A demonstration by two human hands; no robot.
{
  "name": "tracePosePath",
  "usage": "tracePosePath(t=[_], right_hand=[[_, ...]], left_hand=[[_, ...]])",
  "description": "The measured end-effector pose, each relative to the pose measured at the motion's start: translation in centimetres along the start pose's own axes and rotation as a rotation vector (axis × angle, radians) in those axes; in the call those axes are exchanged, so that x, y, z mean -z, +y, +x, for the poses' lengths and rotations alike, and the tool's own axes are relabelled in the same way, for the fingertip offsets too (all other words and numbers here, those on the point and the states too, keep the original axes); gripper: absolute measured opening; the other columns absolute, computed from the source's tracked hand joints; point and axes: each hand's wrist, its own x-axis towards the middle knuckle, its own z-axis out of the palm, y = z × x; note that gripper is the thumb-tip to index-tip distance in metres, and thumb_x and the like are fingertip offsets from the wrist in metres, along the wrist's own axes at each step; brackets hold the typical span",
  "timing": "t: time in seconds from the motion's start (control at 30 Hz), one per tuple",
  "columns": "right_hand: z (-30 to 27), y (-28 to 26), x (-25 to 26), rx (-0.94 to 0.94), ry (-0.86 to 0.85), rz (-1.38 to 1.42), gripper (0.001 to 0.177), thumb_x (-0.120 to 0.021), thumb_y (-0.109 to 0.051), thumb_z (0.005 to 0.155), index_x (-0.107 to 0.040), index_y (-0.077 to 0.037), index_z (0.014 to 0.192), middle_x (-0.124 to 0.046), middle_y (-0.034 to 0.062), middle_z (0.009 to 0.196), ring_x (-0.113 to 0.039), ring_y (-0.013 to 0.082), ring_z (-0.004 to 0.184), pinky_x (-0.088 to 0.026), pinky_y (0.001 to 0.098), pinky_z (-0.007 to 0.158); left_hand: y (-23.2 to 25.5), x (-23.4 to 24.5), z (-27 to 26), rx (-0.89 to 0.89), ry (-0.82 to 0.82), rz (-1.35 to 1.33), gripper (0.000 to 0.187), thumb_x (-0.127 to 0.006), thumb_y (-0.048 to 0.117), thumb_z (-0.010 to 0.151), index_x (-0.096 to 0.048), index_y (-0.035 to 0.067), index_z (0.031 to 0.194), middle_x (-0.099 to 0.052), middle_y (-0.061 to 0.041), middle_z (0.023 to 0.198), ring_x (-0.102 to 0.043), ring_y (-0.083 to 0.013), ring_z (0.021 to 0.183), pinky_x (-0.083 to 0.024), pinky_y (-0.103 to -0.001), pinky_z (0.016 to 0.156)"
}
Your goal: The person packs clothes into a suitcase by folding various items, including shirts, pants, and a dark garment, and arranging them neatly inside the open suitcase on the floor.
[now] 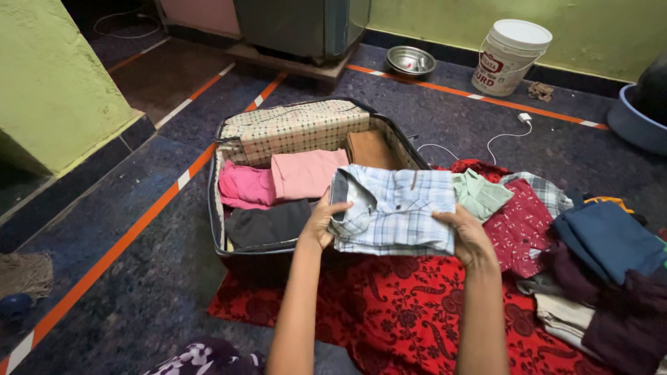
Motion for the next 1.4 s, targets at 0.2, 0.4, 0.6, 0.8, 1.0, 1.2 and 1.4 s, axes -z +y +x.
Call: tracePosePath(t=[0.2,0.4,0.6,0.8,1.0,1.2,1.4], right_hand=[[5.8,6.7,3.3,-0.089,-0.105,0.006,0.062,-0.055,0.010,0.079,-0.053,0.004,0.141,-0.071,0.0199,0.121,-0.072,0.0276,0.100,-0.061,0.0387,0.086],[8.6,7.0,2.7,0.297,-0.057,-0.095,0.087,-0.059,0.017,0.069,-0.044,-0.006,0.152,-0.062,0.0101,0.137,-0.066,0.0177,0.112,-0.053,0.0299,0.092],[9.0,1.5,-6.6,0.197,-0.003,-0.209,0.089,-0.068,0.017,0.085,-0.051,-0.012,0.167,-0.034,0.0461,0.149,-0.031,0.0332,0.094,-0.033,0.0472,0.074],[13.2,6.0,-20.2,0.362,-0.228,-0.291,0.069,-0.065,0.012,0.070,-0.066,-0.006,0.137,-0.064,0.0093,0.141,-0.060,0.0184,0.108,-0.048,0.0269,0.085],[23.1,16.8,-28.5,0.543,-0.248,-0.464,0.076,-0.051,0.016,0.061,-0.069,-0.007,0.131,-0.070,0.0125,0.130,-0.064,0.0232,0.124,-0.046,0.0283,0.105],[27.4,22.0,-32.3,0.644,-0.362,-0.708,0.079,-0.044,0.016,0.059,-0.071,-0.011,0.129,-0.067,0.0205,0.122,-0.065,0.0364,0.117,-0.050,0.0369,0.103],[28.1,23.1,-32.5,0.548,-0.338,-0.816,0.076,-0.046,0.016,0.060,-0.072,-0.014,0.125,-0.066,0.0197,0.116,-0.065,0.0373,0.111,-0.051,0.0405,0.097]], left_hand=[[-5.7,4.0,5.3,0.008,0.106,0.488,0.087,-0.060,-0.012,0.071,-0.046,0.016,0.151,-0.063,-0.007,0.132,-0.061,-0.0227,0.117,-0.051,-0.036,0.098],[-1.5,0.3,12.4,-0.402,-0.091,1.269,0.056,-0.058,0.005,0.087,-0.057,0.010,0.143,-0.069,-0.024,0.130,-0.066,-0.0374,0.121,-0.052,-0.042,0.100],[14.5,-1.0,13.0,-0.457,-0.057,1.485,0.061,-0.059,0.009,0.083,-0.052,0.015,0.143,-0.069,-0.027,0.120,-0.068,-0.0428,0.109,-0.052,-0.047,0.094],[24.1,6.1,11.2,-0.605,0.123,1.754,0.065,-0.050,-0.005,0.078,-0.059,0.018,0.139,-0.071,-0.029,0.110,-0.069,-0.0443,0.104,-0.053,-0.052,0.091],[22.6,18.3,8.4,-0.381,0.448,2.006,0.070,-0.055,-0.004,0.081,-0.051,0.021,0.147,-0.070,-0.029,0.106,-0.068,-0.0491,0.099,-0.053,-0.058,0.085],[20.8,26.4,6.5,-0.066,0.693,1.930,0.081,-0.057,-0.003,0.084,-0.031,0.015,0.159,-0.069,-0.029,0.111,-0.067,-0.0501,0.102,-0.052,-0.060,0.087],[18.4,29.0,7.6,-0.125,0.562,1.977,0.085,-0.054,-0.009,0.082,-0.020,0.004,0.159,-0.054,-0.033,0.136,-0.065,-0.0506,0.106,-0.054,-0.055,0.087]])
